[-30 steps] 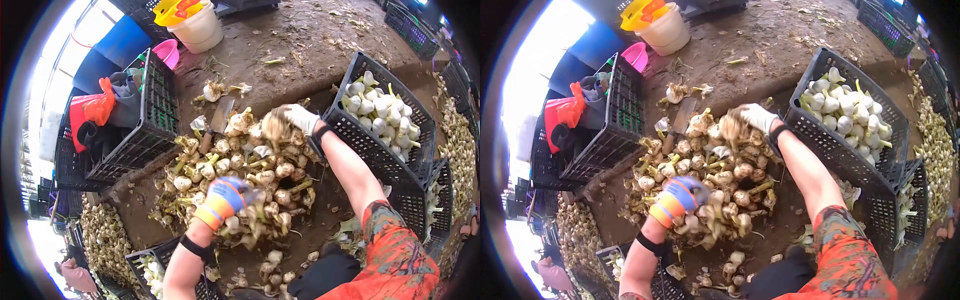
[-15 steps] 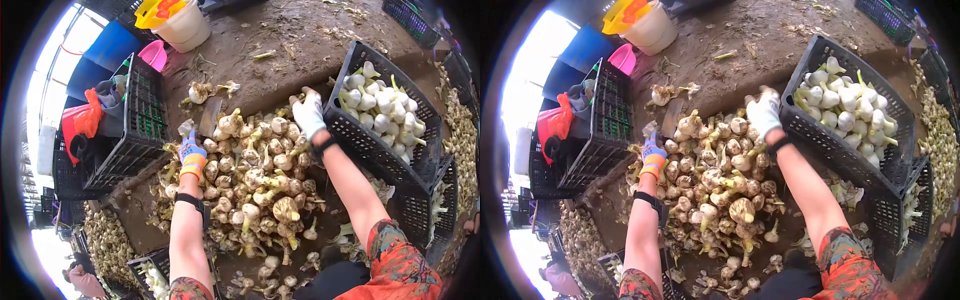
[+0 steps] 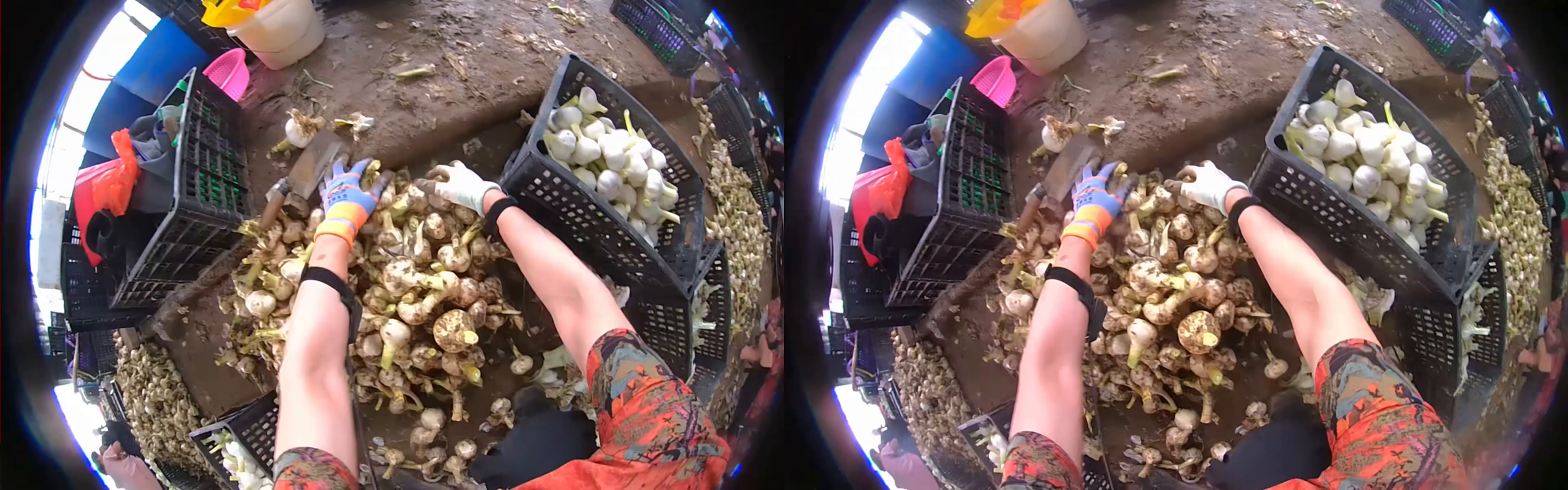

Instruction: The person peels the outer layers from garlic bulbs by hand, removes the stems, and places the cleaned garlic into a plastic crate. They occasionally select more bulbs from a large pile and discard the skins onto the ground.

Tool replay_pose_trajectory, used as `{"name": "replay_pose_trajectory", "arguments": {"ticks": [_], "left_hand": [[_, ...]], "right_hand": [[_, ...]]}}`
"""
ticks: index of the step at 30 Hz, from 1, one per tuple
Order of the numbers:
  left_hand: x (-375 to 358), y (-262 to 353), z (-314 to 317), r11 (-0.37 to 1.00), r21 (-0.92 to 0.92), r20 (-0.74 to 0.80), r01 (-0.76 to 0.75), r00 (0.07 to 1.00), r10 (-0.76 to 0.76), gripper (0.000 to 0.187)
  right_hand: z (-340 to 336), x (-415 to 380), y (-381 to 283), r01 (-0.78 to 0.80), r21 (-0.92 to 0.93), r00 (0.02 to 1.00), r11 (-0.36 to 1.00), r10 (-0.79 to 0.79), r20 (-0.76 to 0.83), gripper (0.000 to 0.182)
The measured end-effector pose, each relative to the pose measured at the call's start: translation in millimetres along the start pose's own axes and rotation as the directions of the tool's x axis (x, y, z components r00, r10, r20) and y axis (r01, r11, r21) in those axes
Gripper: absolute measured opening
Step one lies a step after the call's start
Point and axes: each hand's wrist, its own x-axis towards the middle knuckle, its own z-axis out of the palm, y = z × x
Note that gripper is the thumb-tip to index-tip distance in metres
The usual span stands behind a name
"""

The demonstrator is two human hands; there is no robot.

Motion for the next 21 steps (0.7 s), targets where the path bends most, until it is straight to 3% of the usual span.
{"name": "replay_pose_trajectory", "arguments": {"ticks": [2, 3, 5, 7, 9, 10, 11, 13, 15, 16, 17, 19, 20, 21], "left_hand": [[-9, -1, 13, 0.999, -0.04, -0.079, -0.017, 0.997, 0.014, 0.05], [-13, 2, 0, 0.983, -0.178, -0.029, -0.045, 0.999, 0.041, 0.047], [-14, 1, -6, 0.968, -0.236, 0.056, -0.088, 0.993, 0.104, 0.047], [-25, 18, -8, 0.953, -0.228, 0.089, -0.201, 0.97, 0.226, 0.045], [-43, 30, -9, 0.944, -0.217, 0.043, -0.248, 0.964, 0.263, 0.044], [-54, 33, -11, 0.927, -0.245, 0.046, -0.283, 0.952, 0.303, 0.043], [-64, 42, -26, 0.922, -0.281, 0.213, -0.265, 0.92, 0.33, 0.04], [-100, 46, -33, 0.903, -0.209, 0.264, -0.376, 0.867, 0.422, 0.037], [-139, 44, -36, 0.888, -0.145, 0.242, -0.435, 0.855, 0.459, 0.035], [-155, 31, -28, 0.894, -0.203, 0.234, -0.4, 0.866, 0.441, 0.034], [-176, 13, -16, 0.909, -0.069, 0.231, -0.412, 0.879, 0.416, 0.053], [-224, -3, -34, 0.966, -0.157, 0.205, -0.204, 0.95, 0.234, 0.072], [-247, -8, -47, 0.992, 0.023, 0.245, -0.127, 0.962, 0.118, 0.083], [-271, -14, -57, 0.994, 0.025, 0.063, -0.108, 0.992, 0.107, 0.08]], "right_hand": [[3, -15, -4, 0.018, -0.006, 1.0, 1.0, -0.018, 0.023, 0.058], [10, -16, 9, 0.155, -0.11, 0.987, 0.982, -0.158, -0.016, 0.053], [28, -25, 33, 0.232, 0.214, 0.967, 0.949, -0.249, 0.057, 0.048], [29, -60, 27, 0.267, 0.22, 0.956, 0.938, -0.287, 0.065, 0.047], [41, -99, 19, 0.19, 0.353, 0.979, 0.916, -0.204, 0.004, 0.046], [47, -116, 15, 0.119, 0.426, 0.986, 0.897, -0.157, 0.054, 0.05], [54, -134, 10, 0.046, 0.496, 0.988, 0.867, -0.112, 0.105, 0.053], [81, -175, 4, -0.053, 0.28, 0.998, 0.959, 0.059, -0.014, 0.063], [89, -221, -19, -0.07, 0.249, 0.997, 0.966, 0.074, -0.007, 0.069], [85, -239, -31, -0.14, 0.251, 0.985, 0.958, 0.109, 0.133, 0.066], [105, -254, -24, -0.022, 0.088, 0.998, 0.996, 0.018, 0.055, 0.067], [107, -281, -20, 0.035, 0.108, 0.997, 0.994, -0.043, 0.071, 0.061], [104, -286, -20, 0.057, 0.016, 0.996, 0.998, -0.058, 0.06, 0.052], [99, -289, -20, 0.076, -0.078, 0.996, 0.994, -0.072, 0.049, 0.045]]}}
